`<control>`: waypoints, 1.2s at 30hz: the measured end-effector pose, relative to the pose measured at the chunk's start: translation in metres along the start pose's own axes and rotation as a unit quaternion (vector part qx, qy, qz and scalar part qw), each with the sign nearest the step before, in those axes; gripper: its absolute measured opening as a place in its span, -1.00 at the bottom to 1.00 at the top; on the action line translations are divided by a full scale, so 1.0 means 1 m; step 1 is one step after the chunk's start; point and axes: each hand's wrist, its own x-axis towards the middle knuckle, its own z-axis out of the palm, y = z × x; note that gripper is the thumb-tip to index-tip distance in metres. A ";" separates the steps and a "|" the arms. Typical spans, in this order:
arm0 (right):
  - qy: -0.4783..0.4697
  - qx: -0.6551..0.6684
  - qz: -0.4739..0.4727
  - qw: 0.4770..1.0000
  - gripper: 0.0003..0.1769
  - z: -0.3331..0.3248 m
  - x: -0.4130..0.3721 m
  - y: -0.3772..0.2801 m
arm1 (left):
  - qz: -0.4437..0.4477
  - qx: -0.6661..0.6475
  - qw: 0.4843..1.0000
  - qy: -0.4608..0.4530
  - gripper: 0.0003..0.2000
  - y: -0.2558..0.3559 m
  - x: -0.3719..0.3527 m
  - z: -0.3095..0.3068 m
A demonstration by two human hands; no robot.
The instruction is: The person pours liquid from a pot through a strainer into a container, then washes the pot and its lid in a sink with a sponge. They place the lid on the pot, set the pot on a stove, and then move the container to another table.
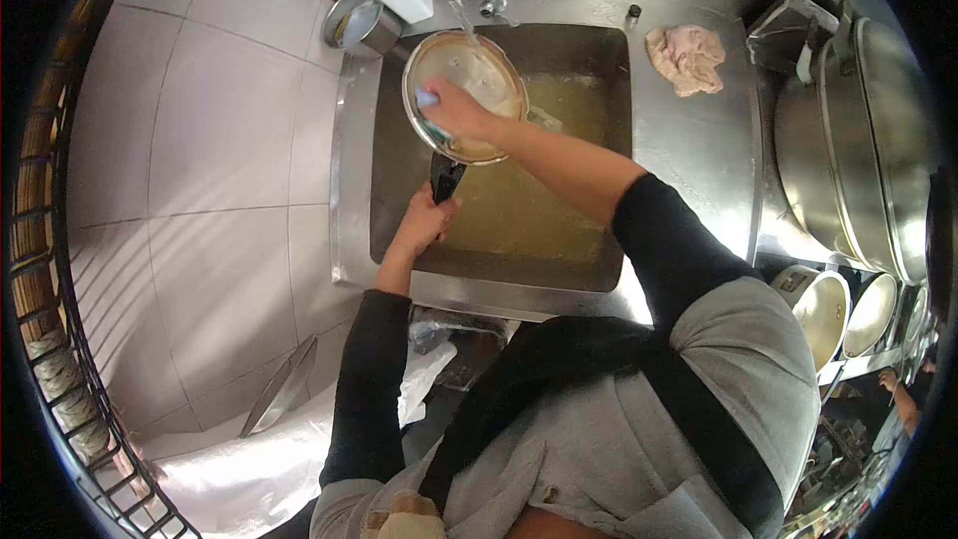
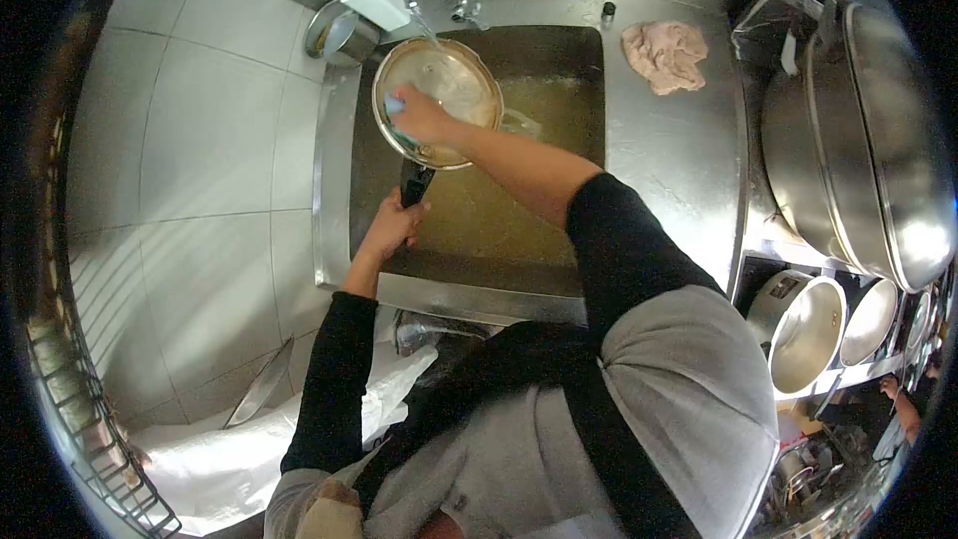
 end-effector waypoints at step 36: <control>-0.197 -0.264 -0.199 0.923 -0.76 -0.048 -0.009 0.062 | 0.064 -0.181 0.981 0.031 -0.70 -0.040 0.031 -0.009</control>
